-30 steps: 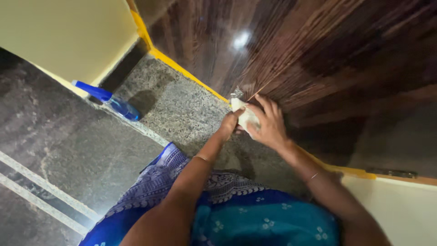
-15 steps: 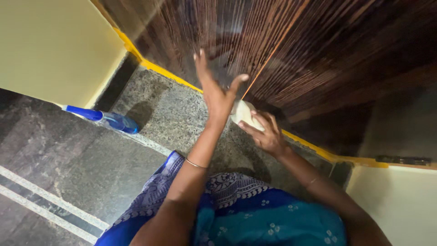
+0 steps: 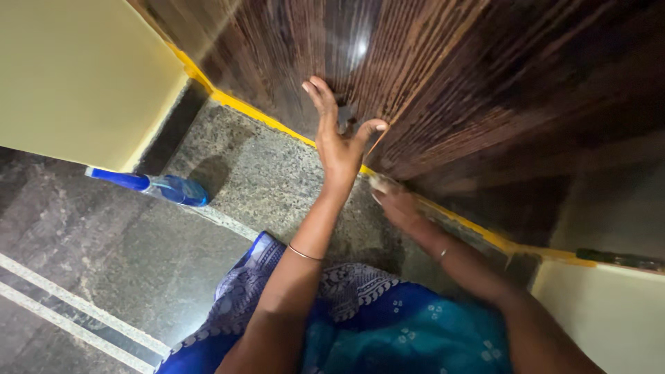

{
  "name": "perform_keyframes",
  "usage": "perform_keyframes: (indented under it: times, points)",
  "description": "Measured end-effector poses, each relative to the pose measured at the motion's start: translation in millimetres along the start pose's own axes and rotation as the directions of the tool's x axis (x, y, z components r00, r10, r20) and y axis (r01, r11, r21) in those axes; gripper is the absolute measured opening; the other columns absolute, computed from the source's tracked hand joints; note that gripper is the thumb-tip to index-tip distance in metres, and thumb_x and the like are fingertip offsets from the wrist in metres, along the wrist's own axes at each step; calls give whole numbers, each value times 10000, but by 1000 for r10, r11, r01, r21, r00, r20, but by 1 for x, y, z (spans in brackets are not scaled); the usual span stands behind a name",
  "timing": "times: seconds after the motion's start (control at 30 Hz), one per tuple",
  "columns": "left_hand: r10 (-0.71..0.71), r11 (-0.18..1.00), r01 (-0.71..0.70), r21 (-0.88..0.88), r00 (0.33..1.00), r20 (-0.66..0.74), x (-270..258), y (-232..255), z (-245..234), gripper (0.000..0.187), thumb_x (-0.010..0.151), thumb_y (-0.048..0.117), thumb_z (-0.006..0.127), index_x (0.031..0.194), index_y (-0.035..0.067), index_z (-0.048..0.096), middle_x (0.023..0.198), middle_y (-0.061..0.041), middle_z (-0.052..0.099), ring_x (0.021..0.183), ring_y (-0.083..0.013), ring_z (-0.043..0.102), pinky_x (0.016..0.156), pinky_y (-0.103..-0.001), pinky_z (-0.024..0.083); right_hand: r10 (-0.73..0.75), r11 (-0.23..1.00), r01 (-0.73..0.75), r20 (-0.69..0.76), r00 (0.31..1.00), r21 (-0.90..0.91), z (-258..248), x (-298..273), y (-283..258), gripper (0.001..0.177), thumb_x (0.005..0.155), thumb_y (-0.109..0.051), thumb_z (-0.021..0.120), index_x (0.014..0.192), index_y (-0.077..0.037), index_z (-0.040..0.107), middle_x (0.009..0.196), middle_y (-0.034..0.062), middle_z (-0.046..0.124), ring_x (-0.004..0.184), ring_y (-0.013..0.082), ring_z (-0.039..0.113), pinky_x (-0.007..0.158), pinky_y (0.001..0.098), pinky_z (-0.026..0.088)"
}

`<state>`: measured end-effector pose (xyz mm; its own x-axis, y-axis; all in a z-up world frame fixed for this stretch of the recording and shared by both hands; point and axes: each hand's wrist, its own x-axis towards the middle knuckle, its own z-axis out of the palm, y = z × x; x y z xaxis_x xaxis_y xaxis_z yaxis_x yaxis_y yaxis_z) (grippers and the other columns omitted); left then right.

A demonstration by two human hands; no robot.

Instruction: The person cleans two different doors by spraying a liquid from a blue bottle and wiping the surfaces, handles, and frames with a white cloth.

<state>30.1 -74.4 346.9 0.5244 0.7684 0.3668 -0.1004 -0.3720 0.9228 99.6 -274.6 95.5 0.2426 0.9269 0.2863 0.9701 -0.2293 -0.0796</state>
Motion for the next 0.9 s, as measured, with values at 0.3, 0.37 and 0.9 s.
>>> perform_keyframes:
  times: [0.3, 0.37, 0.9]
  points:
    - [41, 999, -40, 30, 999, -23, -6, -9, 0, 1228, 733, 298, 950, 1667, 137, 169, 1738, -230, 73, 1626, -387, 103, 1291, -454, 330, -3, 1000, 3, -70, 998, -4, -87, 53, -61, 401, 907, -184, 626, 1300, -243, 674, 1499, 56, 537, 1259, 301, 570, 936, 474, 520]
    - [106, 992, -106, 63, 994, -9, -7, -12, 0, 1231, 760, 298, 950, 1679, 139, 146, 1752, -221, 46, 1640, -388, 88, 1320, -475, 294, 37, 995, -42, -56, 998, -88, -99, 61, -41, 464, 859, -192, 614, 1311, -280, 678, 1473, 23, 542, 1231, 269, 572, 894, 482, 508]
    - [160, 976, -182, 122, 972, 171, -19, -39, 5, 1454, 752, 156, 995, 1694, 184, -113, 1753, -158, -165, 1641, -376, -80, 1332, -481, 264, 124, 967, -174, -253, 959, -185, -118, -15, -31, 580, 857, 22, 697, 1327, -318, 728, 1422, -16, 666, 1160, 210, 574, 779, 348, 414]
